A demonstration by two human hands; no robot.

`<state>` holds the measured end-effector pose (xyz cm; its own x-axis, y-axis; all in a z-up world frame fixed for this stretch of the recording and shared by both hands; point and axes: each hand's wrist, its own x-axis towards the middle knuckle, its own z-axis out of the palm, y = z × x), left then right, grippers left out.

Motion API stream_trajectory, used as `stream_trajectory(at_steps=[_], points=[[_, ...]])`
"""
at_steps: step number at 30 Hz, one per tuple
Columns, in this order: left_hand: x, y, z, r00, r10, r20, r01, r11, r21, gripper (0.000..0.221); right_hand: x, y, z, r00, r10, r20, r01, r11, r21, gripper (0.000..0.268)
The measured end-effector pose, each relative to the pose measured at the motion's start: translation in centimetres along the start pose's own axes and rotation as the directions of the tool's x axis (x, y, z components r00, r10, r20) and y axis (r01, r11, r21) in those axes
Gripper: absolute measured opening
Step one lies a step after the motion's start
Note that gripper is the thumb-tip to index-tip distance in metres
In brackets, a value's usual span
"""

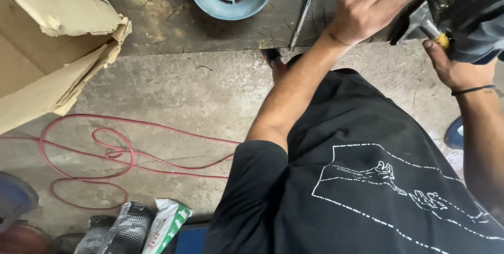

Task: Disassembling an electric motor by removing fasteners and separating the housing components on a workbench.

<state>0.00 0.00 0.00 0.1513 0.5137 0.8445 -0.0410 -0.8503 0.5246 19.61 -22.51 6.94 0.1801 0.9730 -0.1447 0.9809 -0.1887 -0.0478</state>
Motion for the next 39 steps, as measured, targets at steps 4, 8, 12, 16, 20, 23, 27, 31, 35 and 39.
stream_trajectory(at_steps=[4,8,12,16,20,23,27,31,35,39], points=[[-3.5,0.5,3.4,0.989,-0.149,-0.019,0.149,0.989,0.002,0.022,-1.3,3.8,3.8,0.991,0.026,0.131,0.035,0.898,-0.438,0.053],[-5.8,1.6,5.9,0.677,-0.731,0.089,0.659,0.548,-0.515,0.034,-0.7,4.5,3.3,0.977,0.149,0.152,-0.111,0.966,-0.234,0.061],[-7.1,-0.9,5.8,0.530,-0.831,0.170,0.748,0.364,-0.555,0.011,-1.5,7.3,7.0,0.952,0.231,0.200,-0.284,0.909,0.306,0.057],[-4.9,-1.5,4.0,0.605,-0.779,0.168,0.749,0.483,-0.454,0.017,-4.1,9.3,11.6,0.962,0.237,0.138,-0.239,0.478,0.845,0.046],[-4.9,-2.3,3.0,0.573,-0.792,0.211,0.731,0.377,-0.569,0.013,-2.5,0.5,7.2,0.906,0.406,0.121,-0.293,0.394,0.871,0.039],[-3.9,-3.3,1.2,0.568,-0.789,0.236,0.738,0.361,-0.571,0.011,0.0,-8.0,1.8,0.922,0.386,0.028,-0.321,0.723,0.611,0.033],[-2.5,-2.7,-0.2,0.514,-0.807,0.291,0.791,0.315,-0.524,0.014,2.0,-9.7,1.5,0.941,0.239,-0.239,0.055,0.589,0.806,0.012],[-1.9,-2.6,-0.4,0.446,-0.830,0.334,0.829,0.243,-0.504,0.013,3.4,-12.6,0.2,0.934,0.283,-0.216,0.097,0.381,0.919,0.020],[-3.2,-1.0,-2.2,0.339,-0.894,0.293,0.850,0.157,-0.503,0.013,3.3,-13.4,1.5,0.894,0.435,-0.107,-0.029,0.295,0.955,0.010],[-3.1,-1.5,-4.3,0.252,-0.900,0.355,0.876,0.056,-0.479,0.013,2.2,-13.6,4.8,0.796,0.575,-0.188,-0.083,0.412,0.908,0.072]])
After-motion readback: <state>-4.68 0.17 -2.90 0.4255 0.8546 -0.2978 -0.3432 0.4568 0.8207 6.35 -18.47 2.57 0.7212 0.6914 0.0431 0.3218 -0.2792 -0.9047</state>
